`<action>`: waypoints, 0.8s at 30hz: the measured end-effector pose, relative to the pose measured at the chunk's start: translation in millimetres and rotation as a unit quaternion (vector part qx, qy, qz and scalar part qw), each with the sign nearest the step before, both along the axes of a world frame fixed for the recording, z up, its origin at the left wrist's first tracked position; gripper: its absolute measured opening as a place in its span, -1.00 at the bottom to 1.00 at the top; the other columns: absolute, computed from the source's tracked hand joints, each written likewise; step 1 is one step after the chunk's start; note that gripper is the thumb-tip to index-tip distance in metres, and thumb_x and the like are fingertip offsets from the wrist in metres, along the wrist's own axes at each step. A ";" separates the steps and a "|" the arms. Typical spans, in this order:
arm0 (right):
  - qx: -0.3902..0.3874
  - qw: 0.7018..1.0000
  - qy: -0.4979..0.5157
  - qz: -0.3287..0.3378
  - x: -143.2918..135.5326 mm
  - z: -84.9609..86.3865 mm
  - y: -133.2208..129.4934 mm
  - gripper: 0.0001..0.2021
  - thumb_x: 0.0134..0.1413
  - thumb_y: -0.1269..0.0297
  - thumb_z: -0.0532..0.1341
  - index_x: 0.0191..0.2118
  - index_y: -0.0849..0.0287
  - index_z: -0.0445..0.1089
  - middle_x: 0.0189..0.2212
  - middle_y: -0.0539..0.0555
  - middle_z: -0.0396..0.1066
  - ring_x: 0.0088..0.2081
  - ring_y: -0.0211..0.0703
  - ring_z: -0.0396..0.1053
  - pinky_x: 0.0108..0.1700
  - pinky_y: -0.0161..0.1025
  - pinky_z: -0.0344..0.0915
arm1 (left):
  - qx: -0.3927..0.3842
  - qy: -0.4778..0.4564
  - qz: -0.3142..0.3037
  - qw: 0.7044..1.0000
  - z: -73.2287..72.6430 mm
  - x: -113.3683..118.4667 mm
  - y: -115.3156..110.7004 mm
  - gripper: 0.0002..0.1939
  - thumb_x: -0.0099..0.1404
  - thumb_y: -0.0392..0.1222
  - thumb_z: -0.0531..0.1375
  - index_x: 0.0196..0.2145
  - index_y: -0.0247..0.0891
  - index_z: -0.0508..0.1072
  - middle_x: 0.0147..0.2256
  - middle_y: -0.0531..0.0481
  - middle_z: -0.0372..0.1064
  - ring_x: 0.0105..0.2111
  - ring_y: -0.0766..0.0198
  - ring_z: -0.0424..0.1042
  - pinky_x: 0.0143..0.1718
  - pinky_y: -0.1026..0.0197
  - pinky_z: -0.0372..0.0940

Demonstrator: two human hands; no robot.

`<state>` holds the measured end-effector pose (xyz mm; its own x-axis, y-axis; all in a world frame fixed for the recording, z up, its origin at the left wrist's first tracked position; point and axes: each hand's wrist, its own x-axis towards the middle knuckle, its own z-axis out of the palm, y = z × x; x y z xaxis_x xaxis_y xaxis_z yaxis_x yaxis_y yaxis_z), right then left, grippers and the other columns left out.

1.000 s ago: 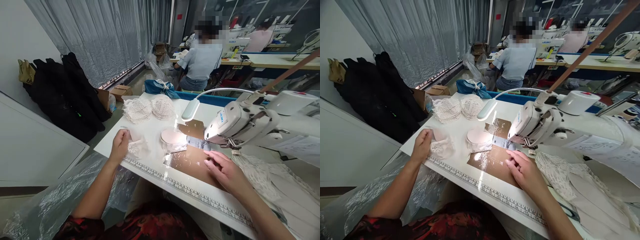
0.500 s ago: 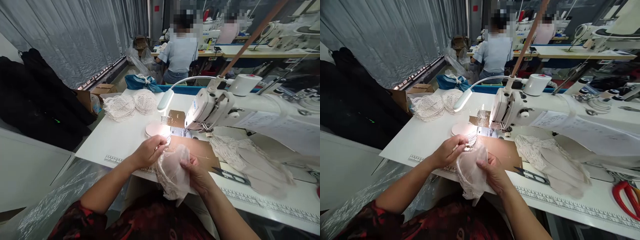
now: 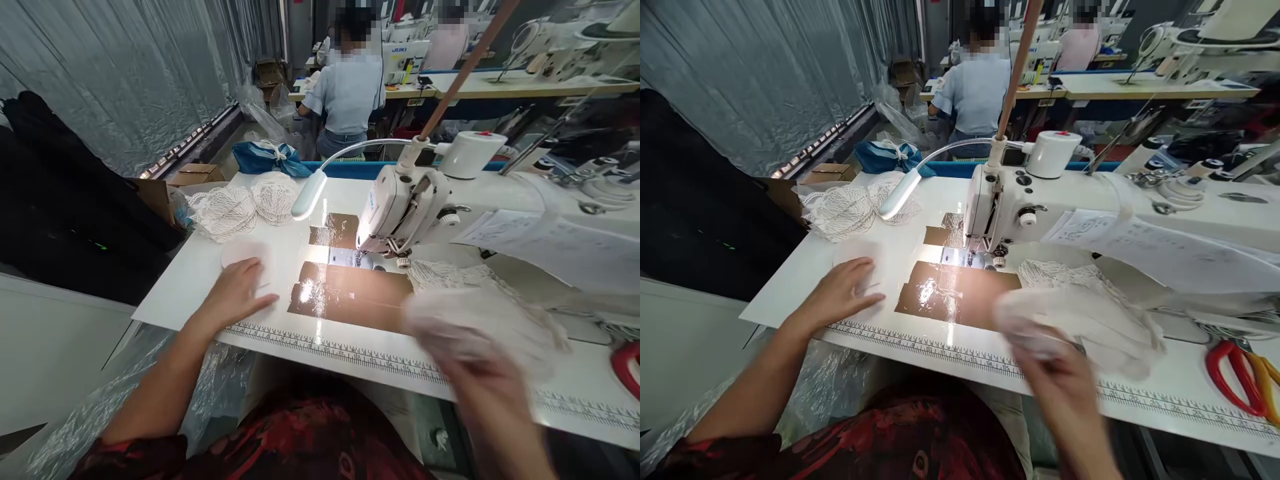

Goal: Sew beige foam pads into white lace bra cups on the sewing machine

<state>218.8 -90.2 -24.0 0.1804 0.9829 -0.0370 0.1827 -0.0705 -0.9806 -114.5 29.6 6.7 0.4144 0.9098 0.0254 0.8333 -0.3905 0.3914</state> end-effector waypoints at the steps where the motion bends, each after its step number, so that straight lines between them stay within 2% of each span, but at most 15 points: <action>1: 0.000 0.999 0.016 0.029 -10.6 1.5 2.7 -0.81 -0.04 0.08 0.36 -0.28 -0.01 0.51 -0.25 0.08 0.50 -0.24 0.01 0.44 -0.24 -0.09 0.42 | -0.041 -0.059 -0.028 0.997 3.6 7.8 -5.3 -0.29 0.13 0.23 0.25 0.12 -0.24 0.29 0.20 -0.24 0.13 0.20 -0.14 0.10 0.20 -0.18 0.05; 2: -0.018 0.991 0.062 0.117 -22.2 3.7 6.6 -0.81 -0.08 0.11 0.38 -0.30 0.02 0.52 -0.31 0.07 0.50 -0.31 -0.03 0.44 -0.27 -0.12 0.40 | -0.102 -0.127 -0.084 0.983 6.6 17.6 -10.9 -0.22 0.08 0.21 0.30 0.16 -0.20 0.25 0.20 -0.21 0.12 0.19 -0.09 0.13 0.19 -0.11 0.09; 3: -0.038 0.976 0.113 0.180 -33.2 6.2 11.3 -0.80 -0.04 0.13 0.36 -0.27 0.05 0.52 -0.31 0.06 0.50 -0.32 -0.06 0.44 -0.25 -0.13 0.39 | -0.179 -0.196 -0.150 0.952 8.5 28.2 -16.4 -0.23 0.06 0.18 0.33 0.14 -0.20 0.26 0.14 -0.19 0.21 0.13 -0.03 0.22 0.13 -0.02 0.19; 5: -0.045 0.956 0.184 0.224 -49.0 11.2 21.7 -0.81 -0.01 0.14 0.35 -0.27 0.08 0.51 -0.31 0.05 0.49 -0.28 -0.11 0.42 -0.21 -0.19 0.37 | -0.319 -0.291 -0.207 0.878 9.3 47.0 -25.0 -0.43 0.14 0.13 0.28 0.00 -0.27 0.36 -0.13 -0.11 0.38 -0.15 0.13 0.39 -0.16 0.17 0.32; 6: -0.041 0.952 0.203 0.225 -52.3 13.2 26.7 -0.81 -0.01 0.13 0.35 -0.28 0.08 0.50 -0.34 0.03 0.48 -0.29 -0.14 0.41 -0.21 -0.22 0.35 | -0.352 -0.320 -0.210 0.854 8.7 53.6 -27.7 -0.55 0.19 0.10 0.25 -0.13 -0.32 0.40 -0.29 -0.05 0.38 -0.30 0.23 0.38 -0.31 0.25 0.29; 7: -0.033 0.950 0.211 0.225 -52.8 14.8 31.3 -0.80 -0.02 0.11 0.35 -0.29 0.08 0.49 -0.37 0.01 0.46 -0.31 -0.17 0.40 -0.24 -0.26 0.34 | -0.366 -0.337 -0.204 0.843 8.0 58.0 -29.4 -0.63 0.23 0.07 0.21 -0.25 -0.34 0.41 -0.41 0.01 0.32 -0.41 0.31 0.32 -0.40 0.31 0.22; 8: -0.027 0.950 0.210 0.228 -51.0 15.9 35.3 -0.78 -0.02 0.07 0.34 -0.30 0.09 0.49 -0.39 0.00 0.45 -0.33 -0.19 0.38 -0.27 -0.29 0.33 | -0.357 -0.344 -0.195 0.846 7.4 60.5 -30.2 -0.68 0.26 0.02 0.19 -0.35 -0.36 0.40 -0.48 0.05 0.26 -0.47 0.36 0.26 -0.46 0.34 0.15; 10: -0.020 0.955 0.178 0.235 -44.8 18.1 41.0 -0.74 -0.02 0.02 0.33 -0.30 0.10 0.47 -0.41 0.01 0.43 -0.34 -0.19 0.36 -0.30 -0.30 0.30 | -0.297 -0.336 -0.183 0.875 7.8 61.8 -30.9 -0.72 0.29 -0.07 0.17 -0.43 -0.36 0.38 -0.52 0.08 0.21 -0.49 0.39 0.21 -0.46 0.35 0.10; 13: -0.007 0.974 0.058 0.217 -40.7 23.8 43.5 -0.76 0.05 0.05 0.28 -0.33 0.13 0.46 -0.41 0.04 0.45 -0.33 -0.15 0.37 -0.28 -0.26 0.29 | -0.172 -0.295 -0.188 0.921 10.4 62.5 -31.7 -0.82 0.30 -0.18 0.14 -0.38 -0.33 0.42 -0.47 0.04 0.30 -0.44 0.35 0.27 -0.40 0.33 0.16; 16: 0.068 0.984 -0.094 0.136 -43.5 30.8 39.4 -0.84 0.11 0.15 0.24 -0.37 0.11 0.44 -0.42 0.04 0.46 -0.37 -0.13 0.38 -0.29 -0.23 0.28 | -0.001 -0.235 -0.164 0.958 10.3 63.0 -30.7 -0.85 0.29 -0.26 0.09 -0.23 -0.28 0.44 -0.37 -0.02 0.40 -0.38 0.29 0.36 -0.34 0.29 0.22; 19: 0.179 0.967 -0.172 0.053 -43.8 34.1 32.9 -0.96 0.07 0.26 0.24 -0.38 0.06 0.41 -0.38 0.04 0.48 -0.29 -0.07 0.42 -0.22 -0.19 0.28 | 0.131 -0.154 -0.064 0.977 6.8 58.4 -25.2 -0.79 0.26 -0.28 0.07 -0.19 -0.27 0.44 -0.34 -0.06 0.42 -0.37 0.24 0.38 -0.36 0.26 0.23; 21: 0.201 0.961 -0.187 0.015 -42.2 33.4 30.5 -0.98 0.06 0.29 0.23 -0.38 0.04 0.38 -0.36 0.04 0.48 -0.24 -0.05 0.42 -0.20 -0.18 0.28 | 0.116 -0.138 0.007 0.983 4.4 53.9 -22.3 -0.84 0.26 -0.21 0.09 -0.31 -0.28 0.44 -0.41 -0.05 0.39 -0.41 0.23 0.36 -0.42 0.26 0.20; 23: 0.165 0.969 -0.185 0.004 -41.6 30.6 31.1 -0.95 0.09 0.27 0.22 -0.38 0.06 0.37 -0.38 0.03 0.47 -0.30 -0.09 0.40 -0.26 -0.21 0.27 | -0.018 -0.208 0.012 0.978 2.5 51.9 -23.8 -0.70 0.33 -0.07 0.08 -0.45 -0.31 0.42 -0.52 -0.03 0.33 -0.50 0.27 0.31 -0.49 0.28 0.16; 24: 0.137 0.975 -0.173 0.015 -42.1 28.4 32.2 -0.93 0.10 0.25 0.21 -0.38 0.07 0.37 -0.41 0.02 0.45 -0.35 -0.12 0.38 -0.31 -0.24 0.25 | -0.116 -0.274 -0.015 0.955 1.9 52.5 -26.6 -0.59 0.36 0.02 0.04 -0.49 -0.32 0.41 -0.56 -0.02 0.30 -0.53 0.29 0.30 -0.51 0.28 0.16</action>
